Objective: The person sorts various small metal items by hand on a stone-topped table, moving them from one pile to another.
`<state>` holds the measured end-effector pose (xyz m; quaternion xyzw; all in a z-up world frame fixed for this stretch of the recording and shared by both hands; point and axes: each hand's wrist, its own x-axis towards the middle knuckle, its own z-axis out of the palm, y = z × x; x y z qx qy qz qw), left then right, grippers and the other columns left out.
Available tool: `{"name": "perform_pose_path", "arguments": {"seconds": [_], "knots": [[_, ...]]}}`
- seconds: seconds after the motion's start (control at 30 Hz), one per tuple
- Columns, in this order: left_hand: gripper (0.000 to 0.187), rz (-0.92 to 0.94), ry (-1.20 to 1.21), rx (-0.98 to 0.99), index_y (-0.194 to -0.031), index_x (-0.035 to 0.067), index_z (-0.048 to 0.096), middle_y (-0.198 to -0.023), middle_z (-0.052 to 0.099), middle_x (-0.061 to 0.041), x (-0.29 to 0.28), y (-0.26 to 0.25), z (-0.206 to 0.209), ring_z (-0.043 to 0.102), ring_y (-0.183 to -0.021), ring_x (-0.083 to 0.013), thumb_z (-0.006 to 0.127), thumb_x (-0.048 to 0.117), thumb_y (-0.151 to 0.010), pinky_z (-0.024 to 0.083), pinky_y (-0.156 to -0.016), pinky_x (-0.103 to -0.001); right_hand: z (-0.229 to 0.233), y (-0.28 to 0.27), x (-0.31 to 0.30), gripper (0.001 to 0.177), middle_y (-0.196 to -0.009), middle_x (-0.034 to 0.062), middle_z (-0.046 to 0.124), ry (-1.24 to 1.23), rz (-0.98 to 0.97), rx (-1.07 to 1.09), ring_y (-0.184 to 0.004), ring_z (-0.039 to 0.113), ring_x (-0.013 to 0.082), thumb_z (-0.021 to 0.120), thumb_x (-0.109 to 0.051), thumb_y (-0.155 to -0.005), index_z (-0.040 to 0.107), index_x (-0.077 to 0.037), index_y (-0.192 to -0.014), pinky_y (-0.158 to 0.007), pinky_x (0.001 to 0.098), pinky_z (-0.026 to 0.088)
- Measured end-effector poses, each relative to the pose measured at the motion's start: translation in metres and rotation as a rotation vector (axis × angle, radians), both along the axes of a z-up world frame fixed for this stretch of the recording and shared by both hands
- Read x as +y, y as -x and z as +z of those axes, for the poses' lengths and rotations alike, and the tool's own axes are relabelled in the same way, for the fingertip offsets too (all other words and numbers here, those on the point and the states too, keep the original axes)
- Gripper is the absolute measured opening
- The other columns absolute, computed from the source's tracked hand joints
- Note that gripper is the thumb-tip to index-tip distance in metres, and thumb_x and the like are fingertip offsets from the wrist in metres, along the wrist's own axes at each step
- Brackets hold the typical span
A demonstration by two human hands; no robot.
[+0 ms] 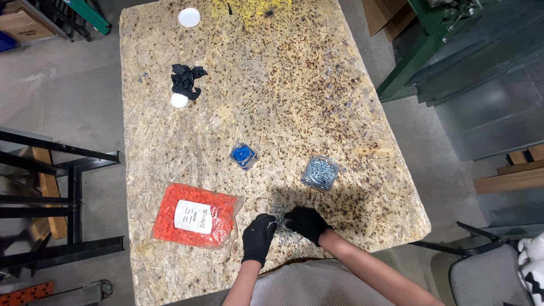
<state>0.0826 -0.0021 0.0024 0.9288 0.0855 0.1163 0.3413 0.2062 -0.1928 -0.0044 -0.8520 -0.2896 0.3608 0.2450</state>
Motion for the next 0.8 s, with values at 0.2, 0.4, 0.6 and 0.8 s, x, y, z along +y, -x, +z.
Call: {"name": "perform_pose_path", "arguments": {"seconds": [0.2,0.4,0.6,0.8], "knots": [[0.019,0.051,-0.014,-0.051,-0.109,0.019,0.074,-0.108,0.075,-0.002,0.002,0.012,-0.018,0.073,-0.09,-0.0247,0.061,0.028,-0.099,0.057,-0.075,-0.04,-0.047,-0.008,0.024,0.043,-0.139,0.0064,0.065,-0.133,0.107,-0.285,-0.131,0.057,0.0275,0.056,-0.049,-0.099,0.067,-0.03,-0.137,-0.114,0.0406,0.039],[0.026,0.13,0.019,-0.061,-0.112,0.02,0.077,-0.108,0.077,-0.003,0.002,0.011,0.004,0.074,-0.094,-0.025,0.059,0.034,-0.101,0.058,-0.081,-0.038,-0.006,0.003,0.034,0.037,-0.128,0.0017,0.072,-0.23,0.06,-0.199,-0.125,0.062,0.0239,0.061,-0.051,-0.097,0.076,-0.03,-0.122,-0.111,0.0383,0.044],[0.024,0.104,0.161,-0.078,-0.111,0.017,0.079,-0.11,0.079,-0.004,-0.005,0.005,0.029,0.075,-0.099,-0.0233,0.063,0.03,-0.099,0.058,-0.086,-0.037,0.062,0.0,0.029,0.02,-0.104,0.0046,0.079,-0.573,0.037,-0.224,-0.097,0.075,0.0219,0.067,-0.025,-0.098,0.081,-0.017,-0.108,-0.088,0.0342,0.059],[0.031,0.087,0.078,0.047,-0.121,0.028,0.074,-0.12,0.072,-0.001,0.007,0.013,0.005,0.07,-0.112,-0.0218,0.069,0.038,-0.093,0.056,-0.089,-0.039,0.23,-0.044,0.026,0.042,-0.129,0.0082,0.073,-0.086,-0.784,0.577,-0.125,0.064,0.0202,0.062,-0.037,-0.095,0.066,-0.013,-0.128,-0.113,0.0368,0.049]]}}
